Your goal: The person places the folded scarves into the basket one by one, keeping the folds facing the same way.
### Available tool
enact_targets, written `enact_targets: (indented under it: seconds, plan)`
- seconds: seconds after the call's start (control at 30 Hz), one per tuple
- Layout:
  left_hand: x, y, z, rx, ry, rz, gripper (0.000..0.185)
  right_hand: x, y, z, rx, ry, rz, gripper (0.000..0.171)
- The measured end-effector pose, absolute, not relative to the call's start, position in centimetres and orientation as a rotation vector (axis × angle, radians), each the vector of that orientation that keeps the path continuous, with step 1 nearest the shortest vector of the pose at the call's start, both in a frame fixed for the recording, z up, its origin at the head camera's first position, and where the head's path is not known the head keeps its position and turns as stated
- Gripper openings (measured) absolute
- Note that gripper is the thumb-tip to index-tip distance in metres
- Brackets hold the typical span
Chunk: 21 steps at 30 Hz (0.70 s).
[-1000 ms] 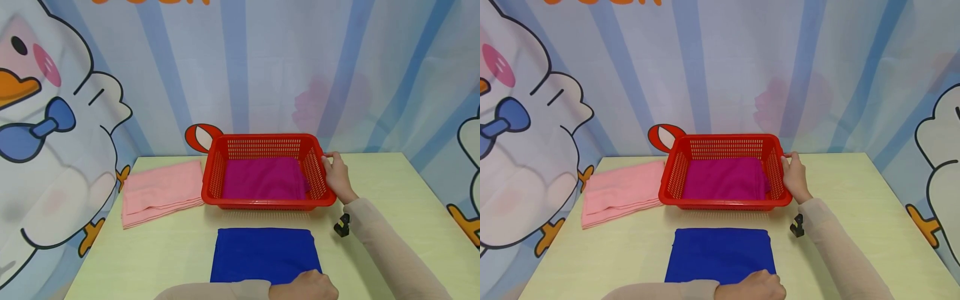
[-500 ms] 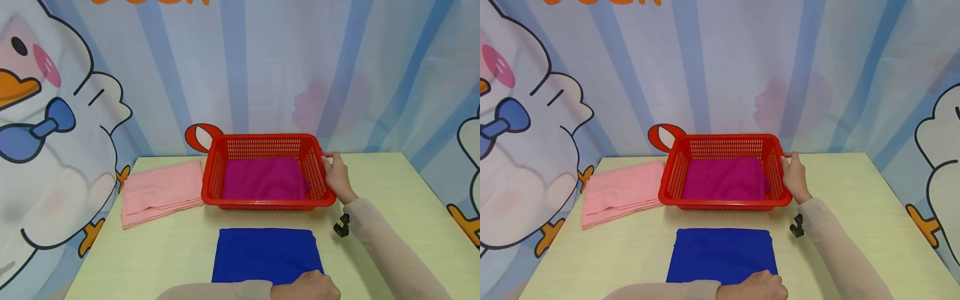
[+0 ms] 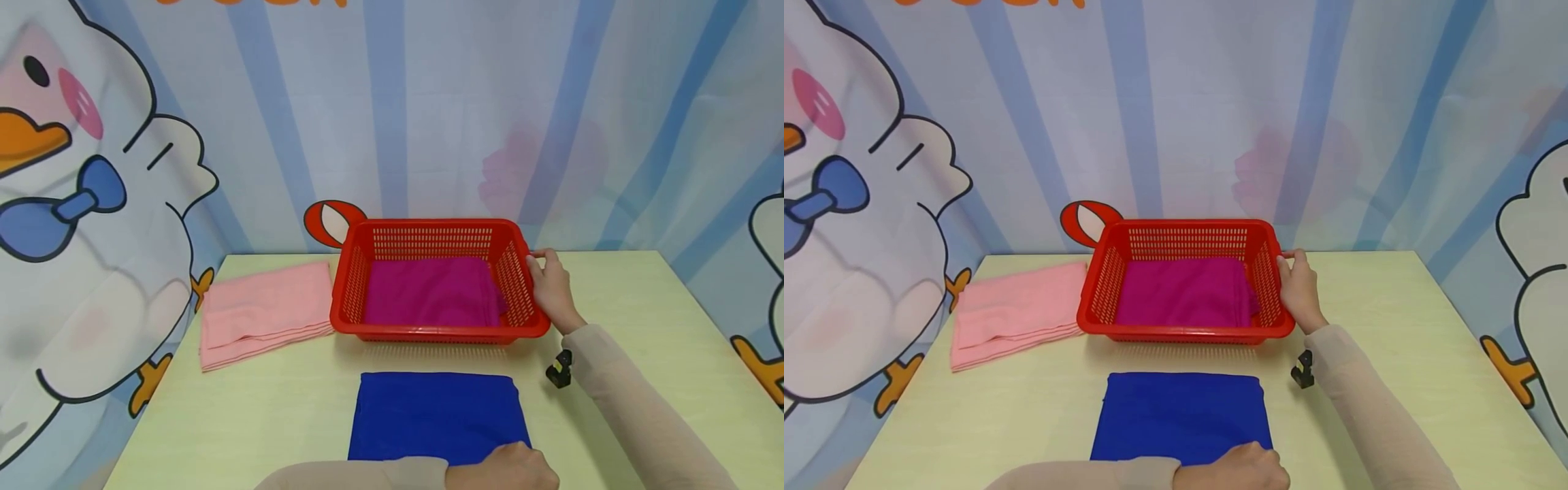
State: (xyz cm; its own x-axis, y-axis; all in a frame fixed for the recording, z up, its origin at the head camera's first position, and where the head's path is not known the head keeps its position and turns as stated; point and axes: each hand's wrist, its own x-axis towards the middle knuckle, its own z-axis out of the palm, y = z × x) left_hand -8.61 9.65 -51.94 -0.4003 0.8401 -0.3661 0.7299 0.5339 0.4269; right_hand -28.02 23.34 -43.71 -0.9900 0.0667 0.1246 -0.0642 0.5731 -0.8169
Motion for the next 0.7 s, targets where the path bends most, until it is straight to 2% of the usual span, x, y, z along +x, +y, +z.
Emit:
enact_targets:
  seconds: [0.27, 0.7]
  plan:
    - [-9.0, 10.1, -53.4, 1.274, 2.214, 0.294, 0.013, -28.0, 23.2, -43.7, -0.009, -2.659, 1.396, 0.049]
    - [-8.6, 9.9, -52.2, 1.249, 2.218, 0.292, 0.01, -28.1, 23.0, -43.6, -0.029, -2.667, 1.393, 0.049]
